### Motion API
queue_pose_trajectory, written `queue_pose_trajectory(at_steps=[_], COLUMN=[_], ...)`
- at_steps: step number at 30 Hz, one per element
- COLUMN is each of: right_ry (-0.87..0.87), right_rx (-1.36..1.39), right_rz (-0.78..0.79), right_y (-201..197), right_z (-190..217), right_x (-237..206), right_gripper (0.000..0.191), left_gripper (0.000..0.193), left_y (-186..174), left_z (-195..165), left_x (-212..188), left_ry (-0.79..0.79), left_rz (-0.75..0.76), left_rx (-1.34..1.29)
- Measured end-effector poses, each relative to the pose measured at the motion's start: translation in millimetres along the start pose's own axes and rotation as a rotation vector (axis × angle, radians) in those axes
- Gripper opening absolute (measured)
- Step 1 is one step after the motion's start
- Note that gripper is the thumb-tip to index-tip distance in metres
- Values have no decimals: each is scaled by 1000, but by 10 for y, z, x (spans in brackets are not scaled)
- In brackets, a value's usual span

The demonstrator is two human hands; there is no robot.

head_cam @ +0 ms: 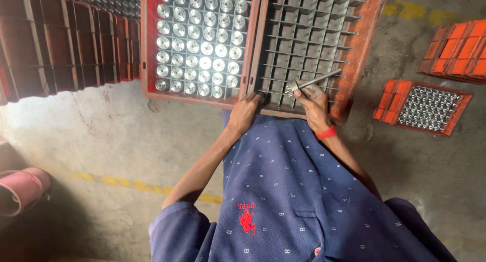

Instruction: The person uses a metal rod to pick up small cylindrical metal parts from a red crate and places them into an adjacent empty crate. They repeat this process, then move the filled crate to a metal cart and retrieve another crate to continue transferring parts.

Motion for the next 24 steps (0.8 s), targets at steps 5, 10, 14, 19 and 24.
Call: queue_pose_trajectory(at_steps=[5, 10, 14, 19, 24], right_ry=[14, -48, -47, -23, 11], right_rx=[-61, -32, -73, -164, -166], right_rz=[-20, -13, -1, -18, 44], right_y=[46, -21, -124, -220, -165], right_z=[80, 176, 168, 152, 258], right_x=[-105, -122, -122, -204, -266], right_gripper=[37, 35, 37, 37, 40], left_gripper=[29, 53, 46, 43, 42], left_y=[-499, -751, -863, -1256, -869], left_z=[181, 434, 413, 81, -190], left_x=[-172, 33, 151, -115, 203], left_ry=[-245, -105, -104, 2, -121], left_rz=[-265, -372, -176, -370, -413], left_rx=[-8, 138, 60, -109, -1207])
Point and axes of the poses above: each hand's wrist, its own x-axis towards the middle knuckle, its own y-axis out of the palm, z = x × y, the point moved 2 cm from there along x, towards the middle knuckle, and after that the axes turned 8 degrees about -x, right-handed, at the moved point
